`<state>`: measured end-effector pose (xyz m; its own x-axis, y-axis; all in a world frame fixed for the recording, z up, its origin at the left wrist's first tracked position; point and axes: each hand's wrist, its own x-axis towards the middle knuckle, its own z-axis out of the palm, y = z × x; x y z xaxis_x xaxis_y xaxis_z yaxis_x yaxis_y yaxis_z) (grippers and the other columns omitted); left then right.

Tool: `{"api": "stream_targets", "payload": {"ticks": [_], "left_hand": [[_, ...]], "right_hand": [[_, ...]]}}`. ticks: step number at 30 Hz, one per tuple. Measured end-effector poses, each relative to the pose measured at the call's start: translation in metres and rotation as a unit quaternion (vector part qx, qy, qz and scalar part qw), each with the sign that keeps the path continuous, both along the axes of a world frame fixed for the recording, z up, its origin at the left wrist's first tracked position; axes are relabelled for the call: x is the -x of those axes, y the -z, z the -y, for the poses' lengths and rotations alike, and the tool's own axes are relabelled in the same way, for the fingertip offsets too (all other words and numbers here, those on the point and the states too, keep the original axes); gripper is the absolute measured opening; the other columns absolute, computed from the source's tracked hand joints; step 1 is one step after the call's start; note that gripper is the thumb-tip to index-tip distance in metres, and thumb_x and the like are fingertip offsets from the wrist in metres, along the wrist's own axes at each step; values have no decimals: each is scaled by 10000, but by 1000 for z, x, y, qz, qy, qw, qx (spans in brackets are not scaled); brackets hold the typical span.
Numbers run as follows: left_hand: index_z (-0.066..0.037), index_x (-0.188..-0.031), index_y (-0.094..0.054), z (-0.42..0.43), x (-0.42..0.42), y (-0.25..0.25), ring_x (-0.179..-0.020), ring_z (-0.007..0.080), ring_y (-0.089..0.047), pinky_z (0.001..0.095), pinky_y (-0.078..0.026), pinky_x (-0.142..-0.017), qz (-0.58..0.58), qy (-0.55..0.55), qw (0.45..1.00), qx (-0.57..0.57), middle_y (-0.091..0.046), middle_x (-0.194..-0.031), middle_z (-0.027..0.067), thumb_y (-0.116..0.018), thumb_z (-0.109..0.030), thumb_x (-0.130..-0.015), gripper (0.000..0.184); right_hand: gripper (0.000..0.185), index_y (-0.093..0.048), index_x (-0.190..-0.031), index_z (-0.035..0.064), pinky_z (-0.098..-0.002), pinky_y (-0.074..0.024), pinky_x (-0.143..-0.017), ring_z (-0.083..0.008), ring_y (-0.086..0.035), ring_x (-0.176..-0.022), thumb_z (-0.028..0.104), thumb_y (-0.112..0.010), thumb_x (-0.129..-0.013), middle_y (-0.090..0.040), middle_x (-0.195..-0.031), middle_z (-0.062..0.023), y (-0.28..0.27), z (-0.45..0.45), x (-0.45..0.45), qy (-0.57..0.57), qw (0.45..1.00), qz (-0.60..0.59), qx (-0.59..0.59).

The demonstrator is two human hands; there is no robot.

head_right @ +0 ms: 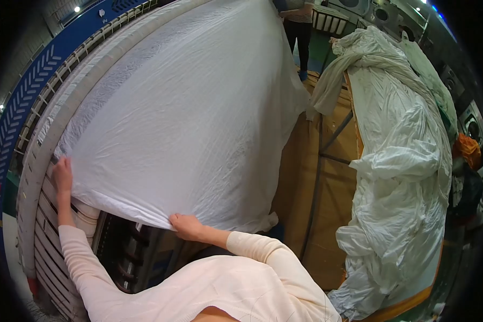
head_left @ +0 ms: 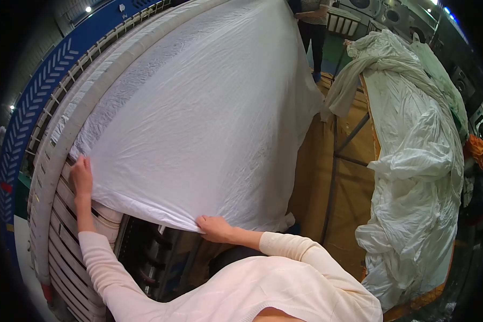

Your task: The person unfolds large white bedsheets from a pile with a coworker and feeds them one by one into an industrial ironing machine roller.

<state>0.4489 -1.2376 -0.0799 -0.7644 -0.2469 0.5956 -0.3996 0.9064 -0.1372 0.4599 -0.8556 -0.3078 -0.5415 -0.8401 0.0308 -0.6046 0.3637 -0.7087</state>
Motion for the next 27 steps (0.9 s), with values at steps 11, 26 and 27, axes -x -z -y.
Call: {"api": "stream_targets", "payload": {"ticks": [11, 26, 27], "left_hand": [[-25, -967, -483, 33, 18, 7, -732, 344, -636, 465, -475, -598, -3, -149, 968, 200, -644, -857, 176, -449, -179, -902, 170], [-65, -1157, -502, 123, 10, 12, -1013, 393, -532, 446, -405, -868, 108, -23, 994, 26, -579, -1089, 198, -428, -379, -939, 389], [-60, -1172, -503, 111, 7, 10, -1034, 389, -522, 450, -387, -893, 119, -40, 990, 62, -574, -1100, 197, -423, -411, -935, 431]], "right_hand": [[263, -651, -884, 84, -420, -490, -707, -313, -626, -847, 325, -631, -780, -662, -876, -131, 65, -50, 3, -65, 975, 188, -101], [255, -627, -861, 15, -336, -496, -636, -223, -644, -680, 267, -605, -830, -655, -716, -111, 158, -301, -34, 429, 860, 247, -123], [257, -626, -863, 13, -330, -493, -632, -212, -641, -673, 267, -606, -832, -654, -708, -105, 161, -300, -36, 428, 858, 257, -118]]}}
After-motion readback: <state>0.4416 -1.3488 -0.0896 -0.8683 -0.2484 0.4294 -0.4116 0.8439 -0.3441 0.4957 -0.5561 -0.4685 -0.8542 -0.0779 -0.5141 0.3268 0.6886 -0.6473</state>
